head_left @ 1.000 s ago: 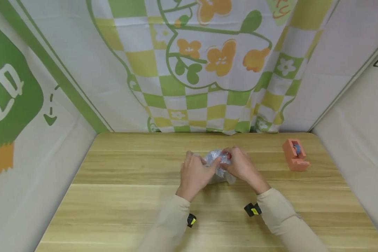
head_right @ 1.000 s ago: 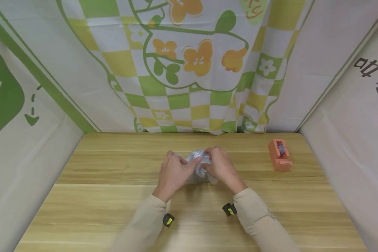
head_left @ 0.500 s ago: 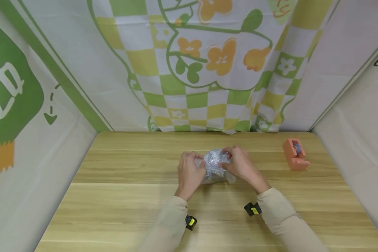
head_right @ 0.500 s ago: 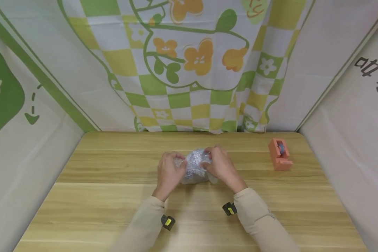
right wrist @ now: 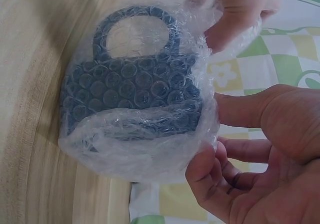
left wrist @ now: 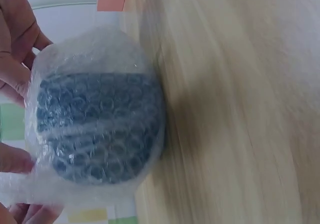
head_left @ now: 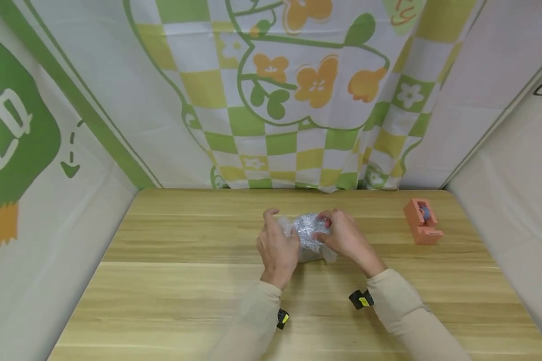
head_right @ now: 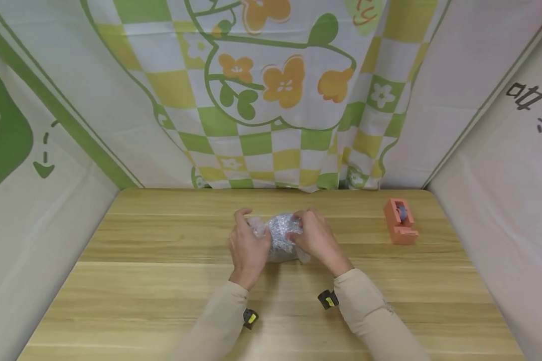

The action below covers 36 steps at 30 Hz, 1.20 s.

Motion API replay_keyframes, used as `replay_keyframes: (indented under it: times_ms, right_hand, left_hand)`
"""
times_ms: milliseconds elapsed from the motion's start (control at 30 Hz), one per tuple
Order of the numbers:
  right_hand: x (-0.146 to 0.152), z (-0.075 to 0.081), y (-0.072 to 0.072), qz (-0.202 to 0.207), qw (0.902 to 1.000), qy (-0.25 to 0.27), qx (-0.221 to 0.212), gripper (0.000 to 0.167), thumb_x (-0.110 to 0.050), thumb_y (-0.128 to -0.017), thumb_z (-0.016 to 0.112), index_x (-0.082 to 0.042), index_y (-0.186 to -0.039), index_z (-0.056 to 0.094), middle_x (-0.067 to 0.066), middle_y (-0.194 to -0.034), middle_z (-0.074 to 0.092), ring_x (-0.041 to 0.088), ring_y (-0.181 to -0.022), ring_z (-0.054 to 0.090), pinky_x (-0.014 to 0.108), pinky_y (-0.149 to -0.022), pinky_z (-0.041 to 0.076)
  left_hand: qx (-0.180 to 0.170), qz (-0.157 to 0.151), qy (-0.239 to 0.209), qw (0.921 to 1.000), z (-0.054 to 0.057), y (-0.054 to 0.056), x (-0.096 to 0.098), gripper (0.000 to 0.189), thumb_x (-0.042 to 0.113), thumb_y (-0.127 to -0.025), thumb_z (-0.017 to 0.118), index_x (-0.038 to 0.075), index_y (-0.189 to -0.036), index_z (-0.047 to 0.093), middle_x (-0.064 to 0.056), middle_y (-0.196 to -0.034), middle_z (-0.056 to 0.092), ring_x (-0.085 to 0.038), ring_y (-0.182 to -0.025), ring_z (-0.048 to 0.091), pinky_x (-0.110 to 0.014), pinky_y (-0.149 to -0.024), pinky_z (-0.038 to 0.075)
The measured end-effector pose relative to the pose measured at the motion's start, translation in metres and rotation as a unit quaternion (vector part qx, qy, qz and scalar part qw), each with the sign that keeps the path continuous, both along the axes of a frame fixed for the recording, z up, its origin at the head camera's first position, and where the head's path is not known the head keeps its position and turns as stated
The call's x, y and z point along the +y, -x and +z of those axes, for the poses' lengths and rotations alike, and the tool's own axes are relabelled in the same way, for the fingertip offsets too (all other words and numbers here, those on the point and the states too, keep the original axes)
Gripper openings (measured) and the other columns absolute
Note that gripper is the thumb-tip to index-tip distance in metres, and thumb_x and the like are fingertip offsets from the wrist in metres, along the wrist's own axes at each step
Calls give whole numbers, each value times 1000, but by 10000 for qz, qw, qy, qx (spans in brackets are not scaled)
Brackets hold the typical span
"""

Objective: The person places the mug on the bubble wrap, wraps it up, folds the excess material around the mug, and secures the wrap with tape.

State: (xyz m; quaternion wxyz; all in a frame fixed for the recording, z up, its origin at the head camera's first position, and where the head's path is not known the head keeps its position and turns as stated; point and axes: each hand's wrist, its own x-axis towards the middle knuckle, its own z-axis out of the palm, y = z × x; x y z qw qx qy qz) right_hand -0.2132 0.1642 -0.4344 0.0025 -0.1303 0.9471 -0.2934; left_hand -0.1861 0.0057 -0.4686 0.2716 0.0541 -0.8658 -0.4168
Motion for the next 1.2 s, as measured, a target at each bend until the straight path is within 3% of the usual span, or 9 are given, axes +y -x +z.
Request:
replay_keyframes:
  times_ms: [167,333,500,633,767,900,1033,1200]
  right_hand:
    - [-3,-2,0,-16,10000,-17,28,41,-16,-80,88,4,-112,71,7,-83,58,20,-70,50,34,-63,46]
    - [-3,-1,0,-116,9998,143,68,40,-14,-78,89,4,-110,72,6,-83,61,21,-71,54,36,-66,49]
    - [0,-3,0,-126,9992,323,189,39,-14,-77,89,4,-108,73,7,-81,63,17,-66,56,35,-62,51]
    - [4,-5,1,18,9978,614,262,38,-13,-76,90,5,-105,74,7,-79,64,13,-61,57,30,-57,51]
    - [13,-3,4,419,9904,1278,-313,33,-5,-85,80,10,-113,70,10,-83,65,15,-65,60,27,-55,53]
    - [26,-1,9,831,9732,1838,-1106,39,6,-88,70,14,-125,62,16,-94,65,22,-76,62,26,-59,55]
    - [34,-3,13,979,9649,2010,-1377,48,7,-84,72,14,-130,59,17,-100,64,24,-83,59,24,-61,52]
    - [35,-10,14,887,9594,2235,-1476,46,9,-83,71,12,-128,62,15,-96,61,22,-81,57,23,-62,50]
  left_hand:
    - [57,172,47,9998,3,-2,5,37,3,-76,84,2,-109,68,-16,-86,75,-36,-71,70,-51,-64,55]
    - [426,-140,168,9989,3,-5,7,14,7,-83,79,4,-97,78,-8,-87,77,-29,-73,73,-47,-64,57]
    - [576,-533,624,9950,2,-11,10,18,10,-87,72,5,-103,80,-7,-93,75,-27,-77,71,-44,-64,57]
    - [546,-895,722,9919,1,-17,11,25,11,-90,68,3,-111,77,-9,-101,76,-28,-83,71,-44,-71,57]
    - [559,-1232,663,9886,0,-21,10,27,11,-94,64,1,-117,75,-12,-111,75,-31,-93,71,-46,-79,57]
    - [512,-1451,710,9855,0,-23,10,30,12,-96,62,-1,-121,72,-13,-118,73,-33,-99,69,-45,-86,55]
    - [368,-1638,925,9815,0,-24,10,33,15,-95,64,-3,-123,71,-17,-124,69,-36,-106,64,-46,-92,53]
    - [187,-1821,1187,9759,0,-24,11,42,32,-96,63,-2,-120,73,-17,-127,68,-34,-109,58,-44,-93,52]
